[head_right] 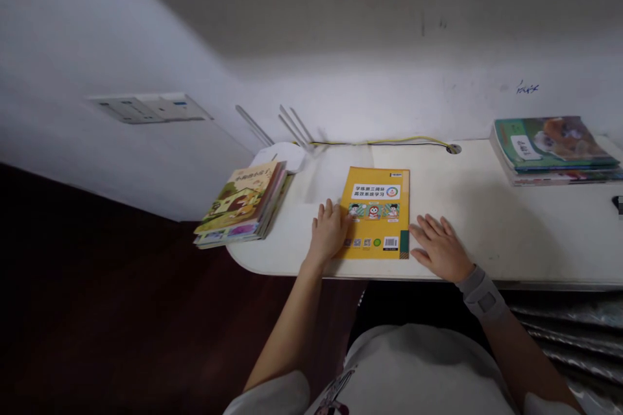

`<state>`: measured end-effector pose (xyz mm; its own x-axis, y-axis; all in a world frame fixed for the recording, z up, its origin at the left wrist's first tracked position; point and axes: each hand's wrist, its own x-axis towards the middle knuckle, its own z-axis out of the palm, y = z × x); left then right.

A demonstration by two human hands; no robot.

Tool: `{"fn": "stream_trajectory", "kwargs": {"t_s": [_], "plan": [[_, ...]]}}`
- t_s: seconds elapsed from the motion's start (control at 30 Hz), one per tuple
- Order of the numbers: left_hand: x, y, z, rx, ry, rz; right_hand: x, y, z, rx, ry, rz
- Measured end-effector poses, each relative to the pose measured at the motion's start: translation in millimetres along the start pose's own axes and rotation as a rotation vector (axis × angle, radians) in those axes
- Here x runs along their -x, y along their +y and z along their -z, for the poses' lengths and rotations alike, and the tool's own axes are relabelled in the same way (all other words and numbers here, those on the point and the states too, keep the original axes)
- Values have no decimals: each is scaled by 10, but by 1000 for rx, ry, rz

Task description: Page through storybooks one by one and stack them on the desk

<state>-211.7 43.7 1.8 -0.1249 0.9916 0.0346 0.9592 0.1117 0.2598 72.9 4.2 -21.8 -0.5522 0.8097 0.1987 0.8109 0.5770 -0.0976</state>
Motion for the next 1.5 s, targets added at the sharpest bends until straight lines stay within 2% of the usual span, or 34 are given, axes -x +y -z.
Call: {"fn": "stream_trajectory", "kwargs": {"t_s": [0.13, 0.2, 0.27, 0.33, 0.4, 0.47, 0.53, 0.67, 0.77, 0.9, 1.23, 1.5], "plan": [[0, 19, 69, 143, 14, 22, 7, 12, -9, -2, -3, 4], [31, 16, 150, 371, -18, -21, 8, 14, -21, -9, 6, 5], [100, 37, 265, 731, -117, -153, 2, 11, -32, -22, 21, 3], [189, 116, 388, 1079, -221, -342, -9, 12, -32, -42, 50, -12], [269, 278, 479, 1219, -275, -531, -9, 33, -13, -65, 96, -62], [322, 520, 503, 1082, -279, -682, 26, 91, 17, -64, 152, -158], [351, 810, 446, 773, -247, -759, 111, 188, 44, -19, 200, -286], [378, 1312, 167, 171, -164, -829, 377, 399, 44, 99, 186, -467], [382, 1477, -37, -62, -109, -862, 525, 469, 17, 122, 121, -490], [365, 1501, -158, -138, -69, -846, 557, 456, 24, 116, 87, -486], [366, 1549, -290, -164, -103, -817, 520, 437, 92, 83, 89, -502], [358, 1630, -315, -149, -125, -810, 522, 463, 95, 13, 127, -506]]}}
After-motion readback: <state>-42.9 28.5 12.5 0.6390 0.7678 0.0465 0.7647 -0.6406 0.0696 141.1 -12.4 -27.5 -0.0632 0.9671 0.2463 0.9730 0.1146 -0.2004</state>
